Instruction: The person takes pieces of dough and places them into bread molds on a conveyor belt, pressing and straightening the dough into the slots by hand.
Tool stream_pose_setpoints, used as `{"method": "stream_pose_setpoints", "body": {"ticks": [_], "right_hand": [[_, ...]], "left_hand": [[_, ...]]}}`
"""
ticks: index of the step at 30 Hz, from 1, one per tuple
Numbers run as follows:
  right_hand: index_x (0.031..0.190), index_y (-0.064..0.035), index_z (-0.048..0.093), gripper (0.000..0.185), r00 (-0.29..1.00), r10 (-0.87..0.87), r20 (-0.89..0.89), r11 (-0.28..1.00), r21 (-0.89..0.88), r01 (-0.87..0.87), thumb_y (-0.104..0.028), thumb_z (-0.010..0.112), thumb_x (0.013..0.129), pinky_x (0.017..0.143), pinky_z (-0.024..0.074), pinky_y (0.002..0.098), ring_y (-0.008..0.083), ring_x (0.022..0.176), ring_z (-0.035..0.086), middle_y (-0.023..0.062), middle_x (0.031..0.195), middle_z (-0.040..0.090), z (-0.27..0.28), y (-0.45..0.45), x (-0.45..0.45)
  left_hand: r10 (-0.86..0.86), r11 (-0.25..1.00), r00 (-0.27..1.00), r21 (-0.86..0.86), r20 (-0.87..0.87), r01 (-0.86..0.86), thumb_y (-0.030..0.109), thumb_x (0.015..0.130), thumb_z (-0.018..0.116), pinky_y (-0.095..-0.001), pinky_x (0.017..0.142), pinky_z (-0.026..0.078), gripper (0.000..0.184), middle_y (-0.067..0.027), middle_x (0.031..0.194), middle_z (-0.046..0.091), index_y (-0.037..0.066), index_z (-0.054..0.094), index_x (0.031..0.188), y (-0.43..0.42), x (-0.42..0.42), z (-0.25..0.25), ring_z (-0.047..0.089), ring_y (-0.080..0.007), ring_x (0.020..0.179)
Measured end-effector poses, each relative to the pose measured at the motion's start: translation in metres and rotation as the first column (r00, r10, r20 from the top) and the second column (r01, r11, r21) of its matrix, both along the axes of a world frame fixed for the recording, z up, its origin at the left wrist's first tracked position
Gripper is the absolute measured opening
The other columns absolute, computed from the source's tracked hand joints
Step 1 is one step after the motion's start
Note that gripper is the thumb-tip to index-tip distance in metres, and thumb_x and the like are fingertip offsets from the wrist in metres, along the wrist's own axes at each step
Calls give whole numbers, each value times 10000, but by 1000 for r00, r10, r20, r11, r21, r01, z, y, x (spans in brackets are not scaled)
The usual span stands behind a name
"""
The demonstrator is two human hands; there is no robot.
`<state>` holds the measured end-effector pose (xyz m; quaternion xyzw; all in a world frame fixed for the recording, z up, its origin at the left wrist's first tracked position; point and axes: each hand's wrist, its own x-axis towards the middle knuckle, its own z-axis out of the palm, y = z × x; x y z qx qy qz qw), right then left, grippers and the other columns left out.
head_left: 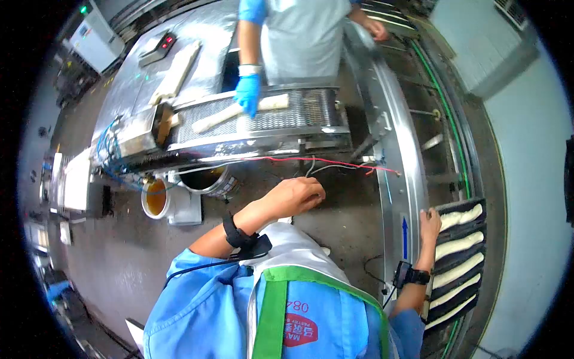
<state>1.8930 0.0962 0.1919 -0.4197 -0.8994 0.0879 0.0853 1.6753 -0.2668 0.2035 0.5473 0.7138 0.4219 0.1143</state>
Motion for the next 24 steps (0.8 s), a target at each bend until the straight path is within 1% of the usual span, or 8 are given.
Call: {"method": "stream_pose_setpoints", "body": {"ticks": [2,5,7,8,11,12,19,24], "right_hand": [[1005,27,486,347,971,175,-161,981,108,-158,-223,516,765,904,279,349,305,1049,387,183,1105,436,37,-52,-31],[996,7,491,293,920,311,-241,949,31,-312,-168,519,763,893,294,332,289,1036,407,150,1087,457,55,-57,-33],[985,-7,505,277,935,306,-178,921,-194,-339,-167,525,760,883,307,333,290,1005,433,138,1040,491,64,-72,-33],[974,-13,517,258,900,386,-201,896,-150,-418,-166,523,766,819,368,315,264,943,483,135,994,515,61,-75,-30],[979,-9,518,251,938,292,-185,869,-358,-341,-153,519,773,740,410,288,230,875,519,132,978,523,72,-81,-18],[984,0,517,251,920,312,-237,874,-308,-375,-146,518,780,676,427,266,188,808,537,116,945,538,72,-90,-12],[983,-12,530,251,954,153,-258,908,-344,-239,-157,529,778,690,421,265,166,781,544,100,862,570,64,-112,47],[931,8,543,234,956,68,-286,886,-423,-190,-168,533,777,680,400,239,118,757,512,48,810,561,61,-128,72]], "left_hand": [[50,999,999,-4,7,-50,128,741,503,-358,668,431,136,-104,835,522,48,532,848,-41,-4,15,517,-287,789],[124,992,992,-4,6,-124,126,743,503,-358,666,432,135,-101,824,523,54,534,853,-51,4,29,517,-282,788],[206,978,978,-10,-1,-206,127,746,504,-355,662,433,132,-100,817,523,52,537,850,-62,1,33,519,-277,783],[219,976,976,-13,17,-219,136,752,502,-348,659,432,136,-99,809,532,49,537,851,-68,-3,35,525,-273,776],[260,965,961,-65,90,-255,143,759,497,-342,662,431,136,-105,802,542,45,539,845,-69,-21,26,533,-275,765],[287,957,954,-79,90,-280,147,764,495,-339,666,430,137,-116,807,553,40,542,834,-79,-27,36,540,-280,760],[596,799,797,-172,94,-577,204,744,516,-369,695,425,197,-141,833,570,48,556,858,-137,-95,9,538,-303,797],[829,512,516,-80,-215,-855,179,671,591,-401,761,400,394,-182,974,488,46,464,1020,-188,-151,-20,482,-344,877]]}}
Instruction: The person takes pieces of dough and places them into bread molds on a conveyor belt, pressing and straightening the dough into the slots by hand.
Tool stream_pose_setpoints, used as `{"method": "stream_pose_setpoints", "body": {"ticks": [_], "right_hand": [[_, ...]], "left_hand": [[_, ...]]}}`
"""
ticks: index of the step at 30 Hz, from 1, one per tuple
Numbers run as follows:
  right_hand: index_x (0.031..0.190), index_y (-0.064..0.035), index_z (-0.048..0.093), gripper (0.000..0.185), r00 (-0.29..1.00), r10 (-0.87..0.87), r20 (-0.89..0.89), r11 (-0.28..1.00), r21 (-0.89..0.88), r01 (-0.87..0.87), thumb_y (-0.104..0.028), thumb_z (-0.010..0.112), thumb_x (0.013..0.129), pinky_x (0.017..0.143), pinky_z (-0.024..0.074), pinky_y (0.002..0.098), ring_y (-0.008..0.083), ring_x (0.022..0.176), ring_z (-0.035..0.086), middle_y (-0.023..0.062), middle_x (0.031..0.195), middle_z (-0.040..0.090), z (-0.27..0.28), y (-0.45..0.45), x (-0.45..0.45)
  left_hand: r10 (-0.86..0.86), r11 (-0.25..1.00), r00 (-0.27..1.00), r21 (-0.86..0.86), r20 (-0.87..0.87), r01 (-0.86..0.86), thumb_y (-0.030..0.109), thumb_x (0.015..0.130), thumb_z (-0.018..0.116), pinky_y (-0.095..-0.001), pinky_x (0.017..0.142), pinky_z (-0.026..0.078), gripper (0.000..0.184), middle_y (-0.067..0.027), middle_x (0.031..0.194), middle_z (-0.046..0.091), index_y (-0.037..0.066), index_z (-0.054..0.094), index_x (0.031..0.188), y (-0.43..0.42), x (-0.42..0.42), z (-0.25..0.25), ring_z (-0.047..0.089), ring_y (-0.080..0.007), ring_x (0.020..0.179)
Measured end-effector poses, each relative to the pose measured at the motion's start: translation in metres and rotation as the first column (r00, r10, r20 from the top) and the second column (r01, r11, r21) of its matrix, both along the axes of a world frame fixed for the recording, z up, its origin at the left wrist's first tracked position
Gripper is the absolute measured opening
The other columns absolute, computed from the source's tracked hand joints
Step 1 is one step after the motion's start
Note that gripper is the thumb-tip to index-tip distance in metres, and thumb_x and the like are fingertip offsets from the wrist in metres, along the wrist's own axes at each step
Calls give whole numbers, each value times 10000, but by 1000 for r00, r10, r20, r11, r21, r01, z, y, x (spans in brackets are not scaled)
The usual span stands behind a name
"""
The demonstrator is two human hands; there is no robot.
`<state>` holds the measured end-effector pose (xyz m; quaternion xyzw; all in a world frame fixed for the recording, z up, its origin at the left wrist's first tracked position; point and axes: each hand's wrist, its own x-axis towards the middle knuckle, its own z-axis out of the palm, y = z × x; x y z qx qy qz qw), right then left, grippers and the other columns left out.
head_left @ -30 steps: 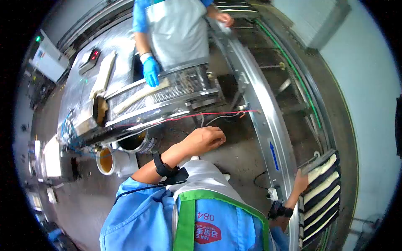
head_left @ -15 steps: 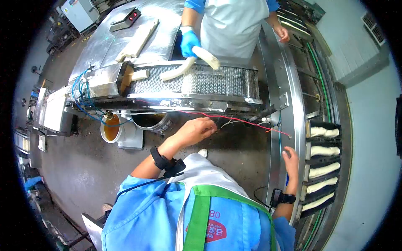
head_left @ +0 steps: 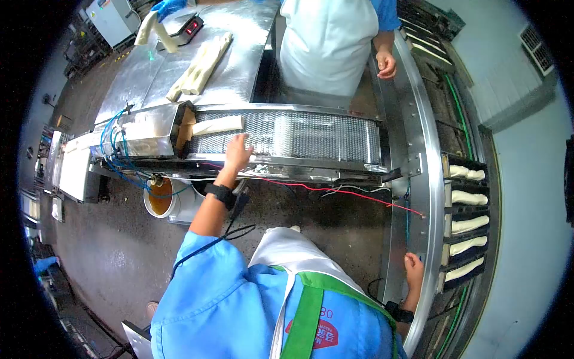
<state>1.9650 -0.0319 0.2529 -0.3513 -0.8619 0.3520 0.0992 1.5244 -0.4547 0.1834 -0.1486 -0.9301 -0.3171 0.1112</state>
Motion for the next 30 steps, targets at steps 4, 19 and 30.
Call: {"method": "stream_pose_setpoints", "body": {"ticks": [4,19,30], "right_hand": [[929,9,542,235,1000,1,21,1000,-7,-1,-161,530,768,667,397,236,115,741,512,47,791,557,27,-23,-2],[927,6,542,246,992,78,95,997,23,-80,-178,547,764,661,398,253,137,722,505,61,785,549,33,-6,33],[922,-14,544,223,988,0,152,991,-129,20,-169,553,763,657,395,230,117,718,499,42,789,548,36,-16,32]], "left_hand": [[289,953,957,-101,7,-287,181,651,597,-404,853,355,514,-175,1108,427,66,400,1111,-30,-25,-2,390,-338,1041],[298,876,954,-393,-12,-279,152,749,434,-498,828,327,277,-73,1058,479,134,483,1022,-59,-32,22,378,-248,1075],[39,895,999,-446,30,-21,180,713,450,-476,812,310,177,-114,948,507,74,529,831,-43,-39,31,448,-307,962]]}}
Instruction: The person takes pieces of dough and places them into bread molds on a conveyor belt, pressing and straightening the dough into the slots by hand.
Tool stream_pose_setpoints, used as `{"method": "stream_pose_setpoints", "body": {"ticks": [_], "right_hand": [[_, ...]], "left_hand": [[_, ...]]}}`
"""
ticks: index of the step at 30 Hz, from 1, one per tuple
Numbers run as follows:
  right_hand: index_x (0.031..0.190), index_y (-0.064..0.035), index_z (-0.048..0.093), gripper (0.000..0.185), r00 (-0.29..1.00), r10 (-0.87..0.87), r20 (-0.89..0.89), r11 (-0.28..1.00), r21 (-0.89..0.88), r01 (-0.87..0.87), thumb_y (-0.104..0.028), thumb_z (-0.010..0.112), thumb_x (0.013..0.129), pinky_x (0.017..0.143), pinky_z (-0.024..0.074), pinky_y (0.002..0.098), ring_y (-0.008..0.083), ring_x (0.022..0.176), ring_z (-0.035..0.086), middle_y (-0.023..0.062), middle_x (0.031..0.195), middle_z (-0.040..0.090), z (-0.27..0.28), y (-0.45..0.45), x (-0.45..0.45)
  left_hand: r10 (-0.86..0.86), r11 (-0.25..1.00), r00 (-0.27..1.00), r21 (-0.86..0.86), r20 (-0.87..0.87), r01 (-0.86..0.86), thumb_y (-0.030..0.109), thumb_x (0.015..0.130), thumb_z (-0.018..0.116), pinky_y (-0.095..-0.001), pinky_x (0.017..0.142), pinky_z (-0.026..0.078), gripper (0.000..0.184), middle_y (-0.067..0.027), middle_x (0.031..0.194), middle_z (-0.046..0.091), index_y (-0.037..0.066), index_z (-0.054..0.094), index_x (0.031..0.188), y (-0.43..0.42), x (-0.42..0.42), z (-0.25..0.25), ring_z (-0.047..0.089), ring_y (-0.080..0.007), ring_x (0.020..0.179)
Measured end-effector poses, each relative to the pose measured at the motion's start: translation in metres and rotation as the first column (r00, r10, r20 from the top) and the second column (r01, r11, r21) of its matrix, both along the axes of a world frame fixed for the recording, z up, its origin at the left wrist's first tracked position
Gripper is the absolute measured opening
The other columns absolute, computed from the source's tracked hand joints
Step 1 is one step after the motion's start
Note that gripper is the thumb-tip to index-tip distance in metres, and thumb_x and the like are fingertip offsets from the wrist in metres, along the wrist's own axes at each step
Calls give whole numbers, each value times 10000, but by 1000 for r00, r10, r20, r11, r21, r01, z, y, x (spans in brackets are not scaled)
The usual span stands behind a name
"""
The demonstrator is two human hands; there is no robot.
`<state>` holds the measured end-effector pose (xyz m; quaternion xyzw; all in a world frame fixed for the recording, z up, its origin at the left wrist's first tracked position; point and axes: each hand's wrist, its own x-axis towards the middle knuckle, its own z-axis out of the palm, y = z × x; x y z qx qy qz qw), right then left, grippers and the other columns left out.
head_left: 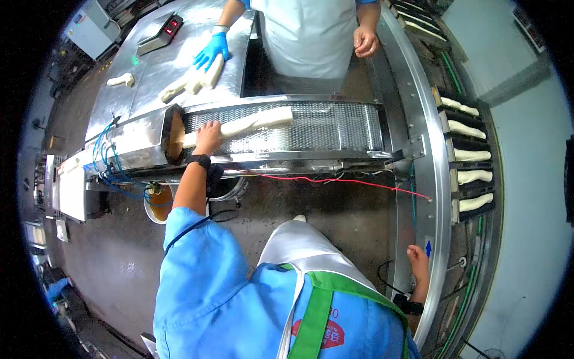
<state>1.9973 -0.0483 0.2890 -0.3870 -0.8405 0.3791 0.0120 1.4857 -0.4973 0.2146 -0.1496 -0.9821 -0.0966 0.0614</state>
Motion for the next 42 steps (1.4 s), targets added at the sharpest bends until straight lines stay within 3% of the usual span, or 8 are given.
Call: {"method": "stream_pose_setpoints", "body": {"ticks": [8,13,17,29,34,37,39,42], "right_hand": [[948,-1,528,254,996,84,15,995,49,-85,-167,552,757,647,421,257,147,719,538,82,785,573,-1,27,-10],[958,5,522,277,968,251,-21,961,121,-247,-189,547,762,661,427,286,193,760,560,120,817,577,10,30,-54],[952,-2,524,283,921,389,-19,896,240,-373,-204,545,756,680,429,317,254,762,561,140,858,572,22,21,-87],[1165,18,348,611,726,320,-609,905,-30,-425,-282,625,711,863,371,316,197,1017,460,164,1134,449,85,-35,-144],[1079,-5,429,401,743,324,-586,870,-123,-477,-125,585,731,776,413,279,145,875,510,63,975,526,104,-37,-144],[1071,32,427,398,522,-232,-821,801,-465,-377,-62,556,706,799,424,301,176,875,529,102,968,528,108,-54,-89],[1133,42,347,507,497,-303,-813,827,-484,-286,-91,576,701,819,414,321,190,880,517,122,963,509,105,-57,-34],[1151,45,337,547,509,-322,-798,809,-512,-290,-125,589,696,797,424,313,179,864,511,123,956,506,120,-13,-52]], "left_hand": [[-301,901,882,412,363,137,312,632,589,-328,646,419,422,-150,787,573,13,519,921,40,-24,50,553,-235,741],[-693,332,592,911,412,-245,178,768,475,-251,665,443,302,-122,809,563,-57,468,959,100,19,117,557,-171,718],[-845,-43,455,811,281,-583,161,788,448,-290,668,472,326,-141,820,556,-72,414,1012,166,53,137,565,-194,720],[-945,-43,299,856,133,-516,210,800,496,-316,721,465,321,-123,910,544,25,407,1047,297,200,195,552,-189,803],[-951,118,262,977,162,-176,207,786,479,-301,756,424,322,-62,912,521,18,430,1042,317,265,169,499,-162,875],[-871,278,485,734,-79,619,257,772,499,-330,821,350,271,-120,979,472,45,513,941,316,305,177,458,-236,897],[-737,18,420,606,-529,796,275,761,507,-368,846,319,259,-123,1004,462,84,551,930,293,337,171,438,-272,926],[-725,197,506,564,-466,802,255,727,541,-397,835,335,240,-110,1033,477,114,573,919,271,257,167,417,-286,987]]}}
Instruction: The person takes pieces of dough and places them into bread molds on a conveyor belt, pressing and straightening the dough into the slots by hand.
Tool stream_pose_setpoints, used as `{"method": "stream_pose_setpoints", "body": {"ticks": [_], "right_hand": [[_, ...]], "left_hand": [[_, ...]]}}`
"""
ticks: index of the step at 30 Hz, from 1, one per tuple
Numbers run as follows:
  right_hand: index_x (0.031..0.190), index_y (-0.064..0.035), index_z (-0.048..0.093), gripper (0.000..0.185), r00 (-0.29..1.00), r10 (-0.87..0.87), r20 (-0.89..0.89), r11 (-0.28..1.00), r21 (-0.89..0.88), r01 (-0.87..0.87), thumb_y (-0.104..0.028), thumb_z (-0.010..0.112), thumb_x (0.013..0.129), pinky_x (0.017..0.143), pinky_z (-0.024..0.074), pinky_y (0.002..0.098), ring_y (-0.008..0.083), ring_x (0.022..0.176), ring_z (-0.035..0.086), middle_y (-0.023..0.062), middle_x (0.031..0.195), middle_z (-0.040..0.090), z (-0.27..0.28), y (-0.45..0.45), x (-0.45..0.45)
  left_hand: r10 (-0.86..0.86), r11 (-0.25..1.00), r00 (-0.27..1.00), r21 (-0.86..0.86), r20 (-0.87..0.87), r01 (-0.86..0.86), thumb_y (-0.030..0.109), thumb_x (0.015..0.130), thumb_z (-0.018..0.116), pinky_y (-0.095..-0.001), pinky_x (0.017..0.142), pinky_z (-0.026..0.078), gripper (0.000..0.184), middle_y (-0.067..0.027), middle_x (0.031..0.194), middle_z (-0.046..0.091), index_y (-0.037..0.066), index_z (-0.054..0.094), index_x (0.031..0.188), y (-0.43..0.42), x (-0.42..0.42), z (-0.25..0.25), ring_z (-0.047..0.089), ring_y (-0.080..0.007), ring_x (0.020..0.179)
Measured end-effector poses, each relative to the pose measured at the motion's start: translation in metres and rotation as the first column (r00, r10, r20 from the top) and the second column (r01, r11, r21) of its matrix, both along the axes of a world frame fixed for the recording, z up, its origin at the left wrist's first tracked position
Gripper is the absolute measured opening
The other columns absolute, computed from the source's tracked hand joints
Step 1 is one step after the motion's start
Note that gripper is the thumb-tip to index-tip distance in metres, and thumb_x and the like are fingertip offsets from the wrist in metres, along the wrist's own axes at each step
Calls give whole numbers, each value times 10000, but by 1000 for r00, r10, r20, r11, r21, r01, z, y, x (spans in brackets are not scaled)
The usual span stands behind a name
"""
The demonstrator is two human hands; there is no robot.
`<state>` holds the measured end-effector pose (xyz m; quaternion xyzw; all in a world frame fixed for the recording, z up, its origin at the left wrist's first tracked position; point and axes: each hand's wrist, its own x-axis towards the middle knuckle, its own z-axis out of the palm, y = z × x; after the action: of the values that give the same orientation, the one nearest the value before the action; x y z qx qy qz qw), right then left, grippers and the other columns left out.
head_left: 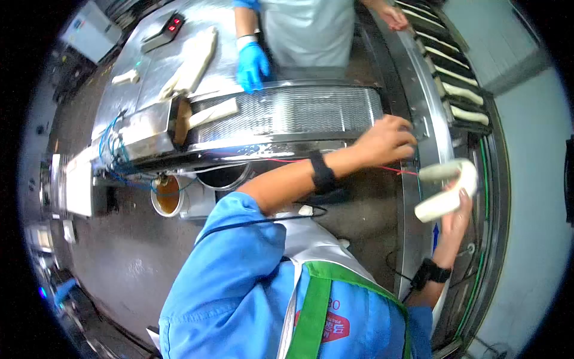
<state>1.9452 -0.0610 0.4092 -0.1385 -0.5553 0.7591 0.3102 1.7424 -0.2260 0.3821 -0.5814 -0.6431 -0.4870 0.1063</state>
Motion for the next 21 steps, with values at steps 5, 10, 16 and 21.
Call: {"method": "stream_pose_setpoints", "body": {"ticks": [5,10,16,21], "right_hand": [[1162,33,354,593,994,-90,58,995,57,87,-214,610,687,695,419,238,120,725,484,48,791,501,-4,56,36],[1153,39,351,566,984,-94,153,993,88,81,-227,584,712,676,403,248,133,713,473,62,781,497,1,41,69],[1080,74,397,455,897,-387,213,917,-13,399,-129,555,705,708,446,318,213,780,537,163,883,529,9,43,93],[1046,94,420,405,959,-280,31,959,55,278,-150,525,740,733,473,360,230,758,575,171,897,546,30,16,84]], "left_hand": [[721,693,692,-39,42,-720,-1,583,538,-394,803,366,388,-149,954,511,45,513,968,-87,-106,-121,460,-317,907],[999,-17,-5,-224,-54,-974,67,627,542,-399,722,377,282,-163,870,503,13,492,900,-242,-155,-169,476,-309,838],[864,73,190,-258,-467,-963,177,683,552,-378,797,377,410,-159,922,503,2,456,1041,-285,-203,-215,481,-288,884],[827,374,443,-249,-347,-893,340,752,496,-404,848,369,494,-170,1062,469,33,405,1128,-282,-278,-240,463,-300,972]]}}
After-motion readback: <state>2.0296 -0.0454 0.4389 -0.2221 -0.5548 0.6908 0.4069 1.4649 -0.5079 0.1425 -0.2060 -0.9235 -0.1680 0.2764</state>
